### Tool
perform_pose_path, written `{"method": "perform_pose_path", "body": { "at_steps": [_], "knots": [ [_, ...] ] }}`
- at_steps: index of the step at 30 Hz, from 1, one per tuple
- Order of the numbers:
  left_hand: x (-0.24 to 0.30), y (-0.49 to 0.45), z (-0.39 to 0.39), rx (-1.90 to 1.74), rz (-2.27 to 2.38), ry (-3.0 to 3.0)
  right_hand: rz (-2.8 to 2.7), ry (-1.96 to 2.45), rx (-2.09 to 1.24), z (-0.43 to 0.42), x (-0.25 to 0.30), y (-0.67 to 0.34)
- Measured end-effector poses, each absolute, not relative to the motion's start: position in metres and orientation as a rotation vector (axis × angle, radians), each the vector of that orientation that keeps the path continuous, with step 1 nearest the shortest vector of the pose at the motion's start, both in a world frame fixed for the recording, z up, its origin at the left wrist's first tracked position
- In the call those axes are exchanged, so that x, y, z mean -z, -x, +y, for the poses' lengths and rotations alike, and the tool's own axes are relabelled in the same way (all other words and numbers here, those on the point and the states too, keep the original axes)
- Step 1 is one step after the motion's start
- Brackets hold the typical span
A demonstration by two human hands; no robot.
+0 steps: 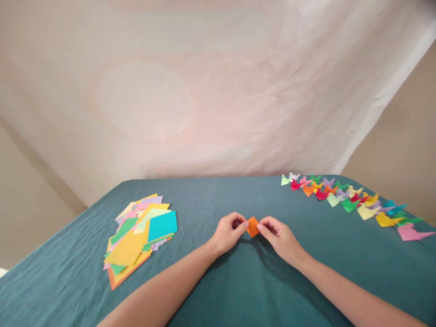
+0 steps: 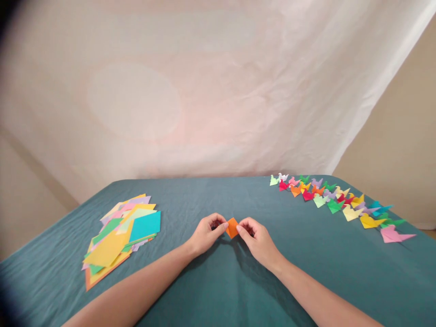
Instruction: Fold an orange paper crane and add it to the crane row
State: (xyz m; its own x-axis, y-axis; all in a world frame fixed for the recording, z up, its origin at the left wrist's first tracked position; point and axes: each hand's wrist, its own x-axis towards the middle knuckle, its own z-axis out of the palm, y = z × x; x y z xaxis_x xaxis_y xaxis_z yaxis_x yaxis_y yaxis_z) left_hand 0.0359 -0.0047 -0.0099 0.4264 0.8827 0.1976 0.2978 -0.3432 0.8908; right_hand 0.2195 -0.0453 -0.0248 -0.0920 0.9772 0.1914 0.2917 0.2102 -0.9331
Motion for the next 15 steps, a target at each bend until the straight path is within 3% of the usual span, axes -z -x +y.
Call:
{"method": "perform_pose_path", "body": {
  "at_steps": [6,15],
  "knots": [
    [0.017,-0.035,-0.002,-0.928,0.93,-1.809,-1.504,1.231,-0.937,-0.043,0.027,-0.218],
    [0.006,-0.027,-0.005,-0.822,0.945,-2.273,-1.725,1.299,-0.751,-0.044,0.024,-0.215]
  ]
}}
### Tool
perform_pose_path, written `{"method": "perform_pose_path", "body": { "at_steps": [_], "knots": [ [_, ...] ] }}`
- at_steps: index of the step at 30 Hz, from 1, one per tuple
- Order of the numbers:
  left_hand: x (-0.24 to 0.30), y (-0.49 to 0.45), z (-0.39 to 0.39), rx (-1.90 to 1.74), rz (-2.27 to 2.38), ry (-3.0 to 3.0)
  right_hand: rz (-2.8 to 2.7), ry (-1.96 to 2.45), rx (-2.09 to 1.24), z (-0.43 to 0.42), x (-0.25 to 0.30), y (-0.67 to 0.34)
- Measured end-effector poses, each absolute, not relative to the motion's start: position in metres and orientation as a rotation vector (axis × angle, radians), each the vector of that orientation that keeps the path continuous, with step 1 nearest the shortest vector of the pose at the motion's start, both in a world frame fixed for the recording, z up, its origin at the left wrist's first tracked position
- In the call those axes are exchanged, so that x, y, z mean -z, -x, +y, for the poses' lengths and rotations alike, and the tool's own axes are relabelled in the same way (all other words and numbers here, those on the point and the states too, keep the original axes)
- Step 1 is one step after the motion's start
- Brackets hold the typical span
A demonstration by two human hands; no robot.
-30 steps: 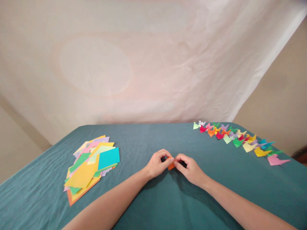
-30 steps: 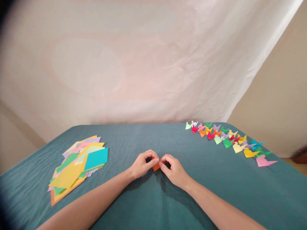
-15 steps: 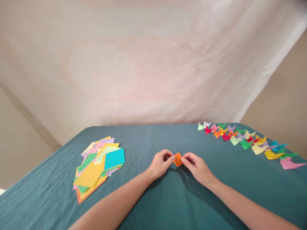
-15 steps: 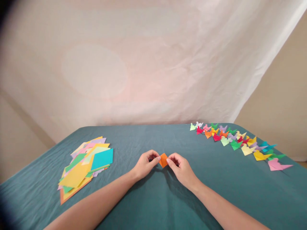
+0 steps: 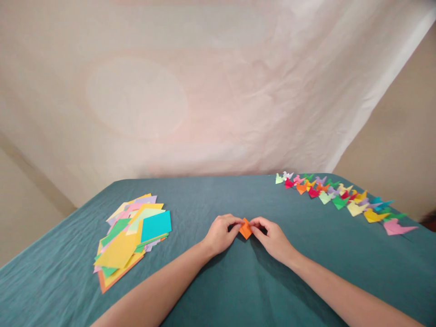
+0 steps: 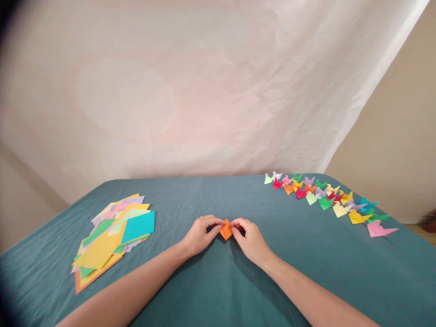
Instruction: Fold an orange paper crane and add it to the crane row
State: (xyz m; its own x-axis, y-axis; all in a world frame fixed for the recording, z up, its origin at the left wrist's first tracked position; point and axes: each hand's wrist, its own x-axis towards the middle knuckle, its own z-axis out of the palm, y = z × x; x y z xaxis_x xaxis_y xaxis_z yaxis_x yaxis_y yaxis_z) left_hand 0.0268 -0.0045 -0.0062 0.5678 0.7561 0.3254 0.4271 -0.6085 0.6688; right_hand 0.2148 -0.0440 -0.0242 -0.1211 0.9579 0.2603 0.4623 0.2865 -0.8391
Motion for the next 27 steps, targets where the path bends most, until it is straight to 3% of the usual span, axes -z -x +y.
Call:
{"method": "perform_pose_path", "body": {
  "at_steps": [8,27],
  "knots": [
    [0.011,-0.023,0.0,-0.78,1.054,-2.446,-1.974,1.357,-0.434,-0.043,0.029,-0.217],
    [-0.006,-0.012,-0.001,-0.575,0.61,-2.716,-1.963,1.296,-0.355,-0.046,0.026,-0.22]
  ]
}}
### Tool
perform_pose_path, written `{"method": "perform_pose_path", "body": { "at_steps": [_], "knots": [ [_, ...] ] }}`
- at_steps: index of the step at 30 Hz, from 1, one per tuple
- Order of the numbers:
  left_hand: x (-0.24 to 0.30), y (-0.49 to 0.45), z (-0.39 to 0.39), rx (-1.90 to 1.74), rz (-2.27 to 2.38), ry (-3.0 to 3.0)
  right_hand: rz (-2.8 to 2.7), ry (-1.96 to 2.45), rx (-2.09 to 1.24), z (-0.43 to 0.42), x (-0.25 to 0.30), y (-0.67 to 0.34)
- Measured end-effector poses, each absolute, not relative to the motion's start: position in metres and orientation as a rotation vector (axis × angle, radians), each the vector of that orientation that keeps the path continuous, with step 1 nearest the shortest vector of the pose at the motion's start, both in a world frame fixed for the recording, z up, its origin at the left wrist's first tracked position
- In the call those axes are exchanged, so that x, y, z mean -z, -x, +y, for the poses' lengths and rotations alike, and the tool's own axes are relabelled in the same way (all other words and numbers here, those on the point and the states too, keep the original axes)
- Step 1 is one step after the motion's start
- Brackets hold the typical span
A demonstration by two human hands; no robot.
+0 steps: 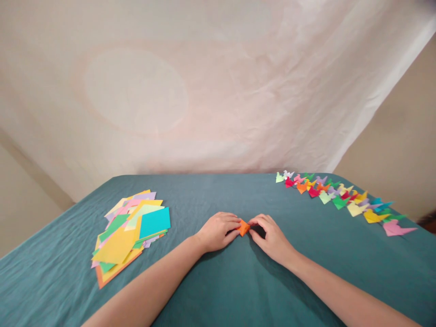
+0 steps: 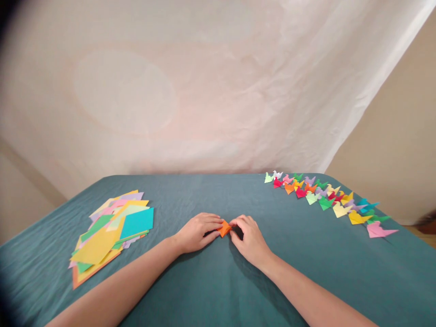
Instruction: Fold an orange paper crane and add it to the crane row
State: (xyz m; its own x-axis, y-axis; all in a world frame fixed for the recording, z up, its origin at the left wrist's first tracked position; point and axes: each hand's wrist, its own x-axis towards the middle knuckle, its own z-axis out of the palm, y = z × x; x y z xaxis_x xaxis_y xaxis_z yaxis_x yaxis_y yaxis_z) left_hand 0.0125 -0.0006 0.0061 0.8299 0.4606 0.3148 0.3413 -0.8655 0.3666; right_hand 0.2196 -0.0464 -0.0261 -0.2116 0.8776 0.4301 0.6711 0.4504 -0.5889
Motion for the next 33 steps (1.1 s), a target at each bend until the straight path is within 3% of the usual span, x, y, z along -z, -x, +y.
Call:
{"method": "perform_pose_path", "body": {
  "at_steps": [17,33],
  "knots": [
    [0.003,-0.011,0.004,-0.625,0.601,-2.766,-2.453,0.96,0.184,-0.054,0.019,-0.232],
    [0.003,-0.011,0.003,-0.635,0.601,-2.768,-2.46,0.999,0.265,-0.054,0.021,-0.233]
  ]
}}
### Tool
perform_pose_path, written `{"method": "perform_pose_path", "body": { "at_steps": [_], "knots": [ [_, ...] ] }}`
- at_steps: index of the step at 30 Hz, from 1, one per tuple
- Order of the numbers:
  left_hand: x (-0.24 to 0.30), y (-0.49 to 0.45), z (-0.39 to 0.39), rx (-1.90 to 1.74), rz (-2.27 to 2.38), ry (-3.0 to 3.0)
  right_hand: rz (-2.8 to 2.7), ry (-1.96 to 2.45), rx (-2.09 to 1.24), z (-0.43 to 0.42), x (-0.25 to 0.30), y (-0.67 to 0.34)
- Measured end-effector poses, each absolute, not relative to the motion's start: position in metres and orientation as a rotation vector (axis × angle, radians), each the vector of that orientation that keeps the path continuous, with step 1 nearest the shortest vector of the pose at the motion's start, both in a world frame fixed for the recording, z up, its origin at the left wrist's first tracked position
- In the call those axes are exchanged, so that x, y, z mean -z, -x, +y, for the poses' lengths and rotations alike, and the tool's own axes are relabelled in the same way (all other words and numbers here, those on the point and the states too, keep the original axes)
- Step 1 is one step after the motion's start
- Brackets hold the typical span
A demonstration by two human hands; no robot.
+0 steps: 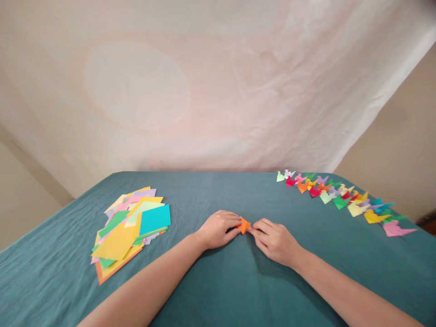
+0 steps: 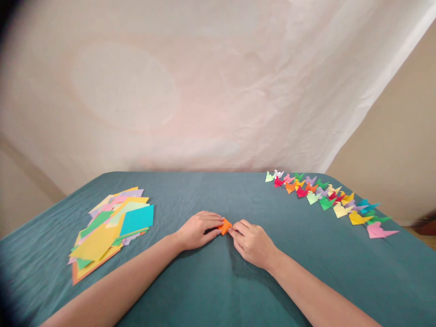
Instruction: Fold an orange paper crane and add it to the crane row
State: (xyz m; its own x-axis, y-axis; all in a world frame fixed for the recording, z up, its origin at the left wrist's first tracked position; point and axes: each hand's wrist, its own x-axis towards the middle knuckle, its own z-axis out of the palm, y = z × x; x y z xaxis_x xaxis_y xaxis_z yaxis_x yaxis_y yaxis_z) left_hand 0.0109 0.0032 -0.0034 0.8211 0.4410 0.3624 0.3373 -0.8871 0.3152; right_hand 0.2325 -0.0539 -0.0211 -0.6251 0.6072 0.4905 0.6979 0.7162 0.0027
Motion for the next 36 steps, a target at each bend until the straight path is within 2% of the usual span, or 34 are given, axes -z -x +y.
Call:
{"method": "perform_pose_path", "body": {
  "at_steps": [36],
  "knots": [
    [0.0035,-0.0113,0.0034,-0.609,0.624,-2.772,-2.47,0.994,0.333,-0.0522,0.0234,-0.2322]
  ]
}}
